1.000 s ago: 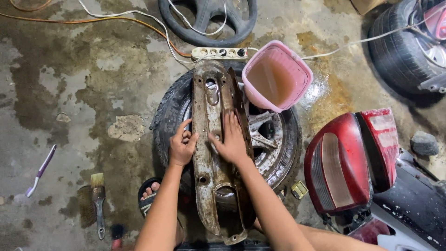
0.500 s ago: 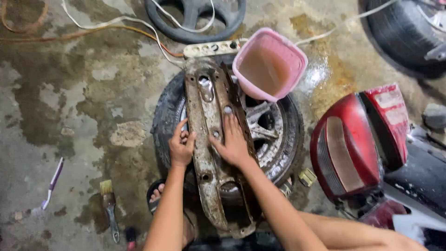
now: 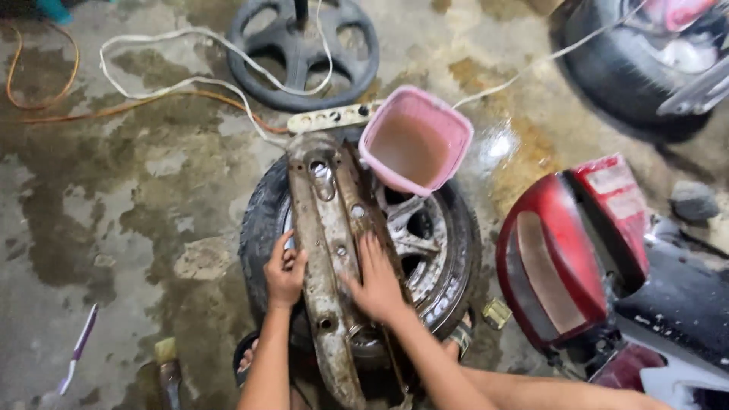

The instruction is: Manual sanding of a metal valve cover using sandpaper and water to prepare the surface.

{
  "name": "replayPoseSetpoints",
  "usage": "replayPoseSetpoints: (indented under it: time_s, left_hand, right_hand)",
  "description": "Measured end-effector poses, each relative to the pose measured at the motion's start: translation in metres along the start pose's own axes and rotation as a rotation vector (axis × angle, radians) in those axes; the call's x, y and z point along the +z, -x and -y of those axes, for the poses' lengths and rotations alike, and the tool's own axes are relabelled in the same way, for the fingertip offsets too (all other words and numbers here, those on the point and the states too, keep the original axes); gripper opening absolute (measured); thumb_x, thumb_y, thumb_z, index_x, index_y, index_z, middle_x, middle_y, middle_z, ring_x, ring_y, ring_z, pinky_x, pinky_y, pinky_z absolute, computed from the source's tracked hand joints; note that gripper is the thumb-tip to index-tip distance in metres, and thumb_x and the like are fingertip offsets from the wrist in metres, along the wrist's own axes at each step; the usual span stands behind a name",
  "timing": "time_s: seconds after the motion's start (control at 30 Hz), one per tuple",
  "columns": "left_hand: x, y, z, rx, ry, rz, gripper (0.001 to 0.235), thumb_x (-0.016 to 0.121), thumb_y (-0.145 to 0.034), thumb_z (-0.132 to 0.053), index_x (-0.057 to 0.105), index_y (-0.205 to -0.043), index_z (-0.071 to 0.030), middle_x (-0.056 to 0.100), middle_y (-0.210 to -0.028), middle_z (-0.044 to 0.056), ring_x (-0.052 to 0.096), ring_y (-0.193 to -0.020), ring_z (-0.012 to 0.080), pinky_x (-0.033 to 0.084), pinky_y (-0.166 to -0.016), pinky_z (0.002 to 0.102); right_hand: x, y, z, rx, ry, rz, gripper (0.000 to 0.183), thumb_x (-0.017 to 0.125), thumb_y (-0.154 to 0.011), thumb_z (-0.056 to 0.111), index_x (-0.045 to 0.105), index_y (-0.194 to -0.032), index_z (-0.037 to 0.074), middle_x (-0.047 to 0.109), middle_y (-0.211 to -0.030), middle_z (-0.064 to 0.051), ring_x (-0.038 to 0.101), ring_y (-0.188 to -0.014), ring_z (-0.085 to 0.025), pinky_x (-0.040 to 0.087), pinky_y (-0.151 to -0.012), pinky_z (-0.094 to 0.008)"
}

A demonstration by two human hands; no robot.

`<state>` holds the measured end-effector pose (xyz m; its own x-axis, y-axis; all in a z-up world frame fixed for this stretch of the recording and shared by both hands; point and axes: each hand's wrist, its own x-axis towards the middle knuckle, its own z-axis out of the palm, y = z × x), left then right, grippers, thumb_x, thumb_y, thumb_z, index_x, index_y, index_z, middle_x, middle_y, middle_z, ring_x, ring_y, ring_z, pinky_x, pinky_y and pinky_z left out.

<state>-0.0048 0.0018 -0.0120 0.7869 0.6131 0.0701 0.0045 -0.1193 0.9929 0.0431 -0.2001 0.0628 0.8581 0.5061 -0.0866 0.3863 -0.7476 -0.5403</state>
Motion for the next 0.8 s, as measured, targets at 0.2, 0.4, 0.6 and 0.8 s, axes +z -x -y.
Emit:
replayPoseSetpoints:
  time_s: [0.2,0.4,0.6,0.8]
  left_hand:
    - [0.0,-0.002,-0.026,0.056,-0.056,0.067,0.045,0.066,-0.09,-0.007,0.061,-0.135,-0.006,0.048,-0.063,-0.003,0.034,-0.053,0.0089,0.031,-0.049,0.023]
    - [0.002,-0.001,-0.027,0.058,-0.075,0.056,0.045,0.064,-0.09,-0.008,0.062,-0.135,-0.007,0.047,-0.06,-0.003,0.033,-0.051,0.0094,0.03,-0.048,0.024]
    - [-0.002,-0.004,-0.037,0.045,-0.109,0.071,0.045,0.065,-0.089,-0.011,0.061,-0.133,-0.007,0.045,-0.059,-0.003,0.035,-0.049,0.0109,0.032,-0.047,0.025]
    - [0.002,-0.007,-0.004,-0.031,0.019,0.04,0.045,0.07,-0.088,-0.011,0.063,-0.132,-0.007,0.053,-0.06,0.005,0.044,-0.044,0.0091,0.039,-0.039,0.023]
  right_hand:
    - [-0.002,0.05,0.002,0.151,0.083,0.234,0.093,0.033,-0.101,0.063,0.002,-0.161,0.0,-0.004,-0.171,-0.022,-0.001,-0.159,-0.033,0.005,-0.125,-0.044]
    - [0.013,-0.019,-0.006,0.119,0.135,0.212,0.1,0.018,-0.097,0.073,-0.001,-0.161,-0.001,-0.006,-0.171,-0.021,-0.002,-0.158,-0.033,0.008,-0.126,-0.045]
    - [0.045,-0.101,-0.021,0.081,0.109,0.02,0.103,0.04,-0.095,0.071,0.014,-0.16,-0.006,0.012,-0.17,-0.023,0.011,-0.157,-0.035,0.01,-0.124,-0.043]
    - [0.006,-0.034,0.001,-0.008,-0.018,0.048,0.101,0.049,-0.096,0.068,0.023,-0.159,-0.006,0.02,-0.165,-0.032,0.019,-0.154,-0.046,0.018,-0.123,-0.053]
